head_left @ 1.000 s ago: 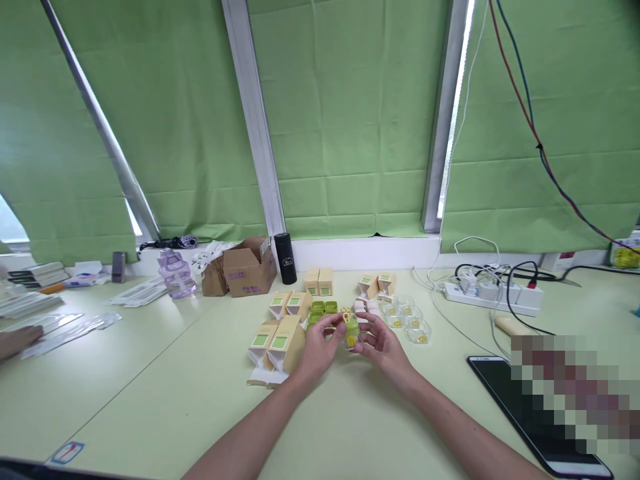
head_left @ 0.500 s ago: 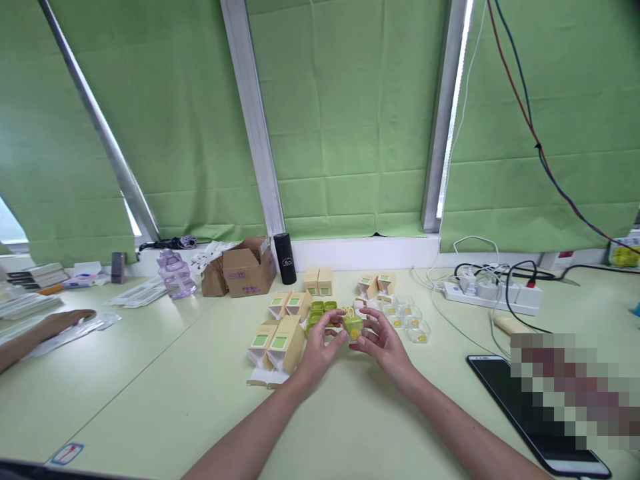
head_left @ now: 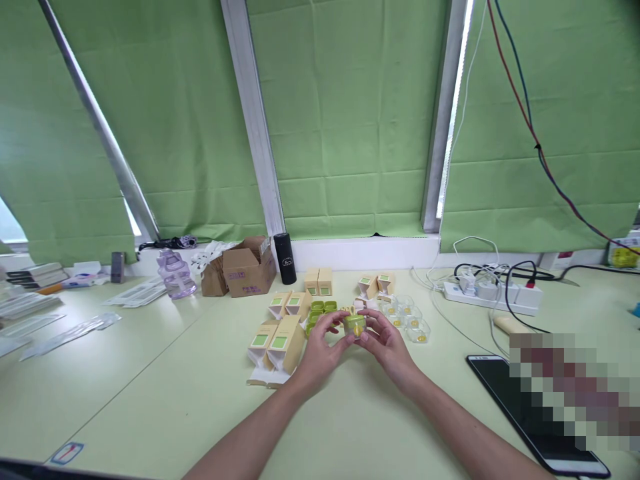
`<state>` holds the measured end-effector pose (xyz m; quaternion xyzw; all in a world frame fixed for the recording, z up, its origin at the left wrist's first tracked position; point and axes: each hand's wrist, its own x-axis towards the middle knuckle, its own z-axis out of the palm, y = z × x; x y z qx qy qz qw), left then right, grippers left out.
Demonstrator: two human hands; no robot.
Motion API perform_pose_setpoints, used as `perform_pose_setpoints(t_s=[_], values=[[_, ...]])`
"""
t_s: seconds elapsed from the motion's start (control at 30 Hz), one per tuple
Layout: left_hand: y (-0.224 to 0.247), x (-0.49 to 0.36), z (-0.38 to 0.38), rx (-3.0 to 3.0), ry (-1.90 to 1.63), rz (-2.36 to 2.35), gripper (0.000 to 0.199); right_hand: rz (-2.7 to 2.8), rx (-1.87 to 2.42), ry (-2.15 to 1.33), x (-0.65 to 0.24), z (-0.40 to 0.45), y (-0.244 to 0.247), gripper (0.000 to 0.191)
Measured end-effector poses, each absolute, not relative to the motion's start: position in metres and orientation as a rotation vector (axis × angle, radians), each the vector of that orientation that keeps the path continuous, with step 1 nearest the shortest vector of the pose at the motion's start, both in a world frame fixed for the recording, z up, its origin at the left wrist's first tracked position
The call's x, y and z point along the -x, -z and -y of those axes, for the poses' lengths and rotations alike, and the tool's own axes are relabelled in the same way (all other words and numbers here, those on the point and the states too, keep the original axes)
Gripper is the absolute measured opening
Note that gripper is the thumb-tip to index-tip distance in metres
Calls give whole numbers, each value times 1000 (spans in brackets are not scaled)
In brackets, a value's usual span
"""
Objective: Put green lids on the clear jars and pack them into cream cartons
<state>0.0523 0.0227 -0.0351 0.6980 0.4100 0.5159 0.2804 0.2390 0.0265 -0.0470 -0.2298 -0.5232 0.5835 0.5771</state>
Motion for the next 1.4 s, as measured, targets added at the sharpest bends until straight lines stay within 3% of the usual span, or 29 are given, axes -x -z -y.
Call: perform_pose_setpoints(t_s=[0.17, 0.43, 0.63, 1.2, 1.4], values=[[35, -52, -22, -1889, -1459, -1064, 56, 1051, 405, -1555, -237, -24, 45, 53], [30, -56, -16, -1857, -1439, -924, 33, 847, 335, -1759, -243, -34, 57, 51], [30, -57, -15, -1846, -1436, -913, 27, 835, 377, -1739, -245, -36, 59, 48], [34, -56, -20, -1765, -1359, -1009, 56, 952, 521, -1469, -243, -28, 48, 68], [33, -55, -19, -1790, -1356, -1006, 57, 1025, 561, -1391, -242, -31, 52, 74]])
